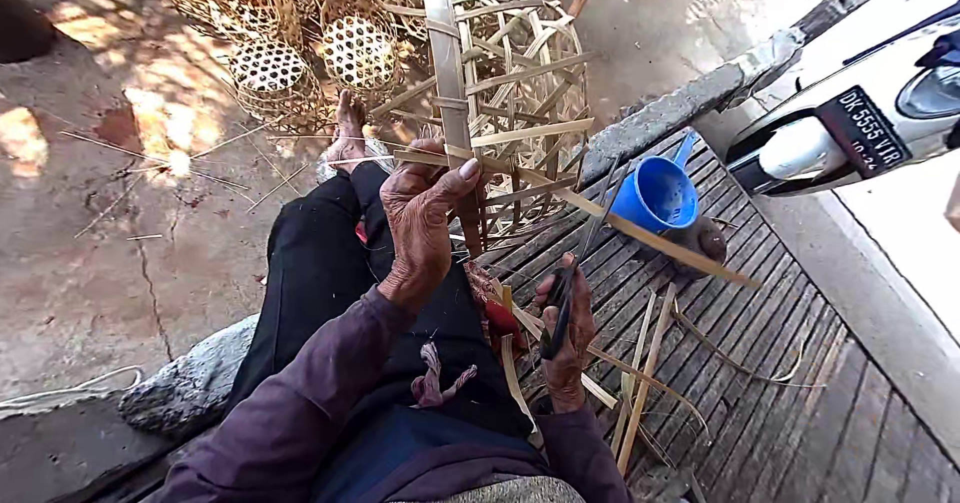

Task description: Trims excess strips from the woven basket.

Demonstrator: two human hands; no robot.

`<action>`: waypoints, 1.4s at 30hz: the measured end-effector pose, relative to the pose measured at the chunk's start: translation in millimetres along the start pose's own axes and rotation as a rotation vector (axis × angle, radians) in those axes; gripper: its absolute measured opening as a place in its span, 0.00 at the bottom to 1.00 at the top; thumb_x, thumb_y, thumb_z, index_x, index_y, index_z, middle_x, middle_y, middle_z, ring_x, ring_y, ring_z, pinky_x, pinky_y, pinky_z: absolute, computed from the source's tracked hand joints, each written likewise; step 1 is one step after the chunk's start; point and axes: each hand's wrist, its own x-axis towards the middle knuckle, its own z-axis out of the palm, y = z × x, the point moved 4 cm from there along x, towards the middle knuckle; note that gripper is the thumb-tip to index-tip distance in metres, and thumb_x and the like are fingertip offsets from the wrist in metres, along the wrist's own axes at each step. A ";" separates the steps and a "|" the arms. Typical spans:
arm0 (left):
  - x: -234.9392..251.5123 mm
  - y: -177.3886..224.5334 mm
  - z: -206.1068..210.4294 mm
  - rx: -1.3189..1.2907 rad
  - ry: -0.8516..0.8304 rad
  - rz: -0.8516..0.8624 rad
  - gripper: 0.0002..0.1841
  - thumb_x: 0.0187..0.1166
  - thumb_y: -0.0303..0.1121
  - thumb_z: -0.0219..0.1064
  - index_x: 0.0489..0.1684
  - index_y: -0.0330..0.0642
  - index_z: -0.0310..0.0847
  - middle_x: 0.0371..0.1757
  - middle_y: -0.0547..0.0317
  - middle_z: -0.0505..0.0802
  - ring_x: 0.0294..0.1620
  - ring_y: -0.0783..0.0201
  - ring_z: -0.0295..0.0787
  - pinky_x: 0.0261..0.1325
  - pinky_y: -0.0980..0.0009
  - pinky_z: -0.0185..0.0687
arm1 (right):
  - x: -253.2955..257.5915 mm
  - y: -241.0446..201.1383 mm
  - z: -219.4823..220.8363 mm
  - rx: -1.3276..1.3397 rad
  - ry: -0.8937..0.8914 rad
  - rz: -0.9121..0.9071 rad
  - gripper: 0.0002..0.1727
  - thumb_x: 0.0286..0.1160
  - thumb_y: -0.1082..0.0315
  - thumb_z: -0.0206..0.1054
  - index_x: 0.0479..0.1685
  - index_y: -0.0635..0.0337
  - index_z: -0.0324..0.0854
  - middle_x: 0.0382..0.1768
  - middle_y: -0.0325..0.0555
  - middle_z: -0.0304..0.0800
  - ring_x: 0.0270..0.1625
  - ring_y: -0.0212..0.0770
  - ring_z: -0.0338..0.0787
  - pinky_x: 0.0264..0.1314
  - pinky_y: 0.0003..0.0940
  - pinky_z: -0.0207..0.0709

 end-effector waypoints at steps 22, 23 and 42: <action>-12.5 -4.6 1.1 -0.032 -0.060 0.010 0.14 0.76 0.17 0.62 0.45 0.50 0.84 0.35 0.75 0.95 0.34 0.80 0.91 0.40 0.80 0.89 | 35.7 0.6 1.8 -0.791 0.010 -0.340 0.34 0.71 0.59 0.68 0.78 0.69 0.76 0.44 0.60 0.85 0.47 0.52 0.83 0.54 0.39 0.77; -14.0 -5.0 0.8 -0.023 -0.082 -0.002 0.13 0.78 0.18 0.62 0.46 0.51 0.85 0.36 0.76 0.94 0.35 0.81 0.90 0.41 0.81 0.88 | 35.7 0.1 0.7 -0.783 0.007 -0.331 0.34 0.71 0.60 0.68 0.78 0.69 0.76 0.45 0.59 0.86 0.47 0.52 0.84 0.54 0.39 0.78; 13.7 15.4 -12.3 -0.001 0.005 -0.046 0.15 0.75 0.15 0.58 0.35 0.49 0.84 0.28 0.75 0.94 0.27 0.81 0.89 0.31 0.83 0.85 | 16.5 27.8 -46.5 -0.591 -0.100 -0.377 0.36 0.82 0.45 0.58 0.77 0.67 0.73 0.49 0.56 0.82 0.53 0.37 0.82 0.63 0.20 0.72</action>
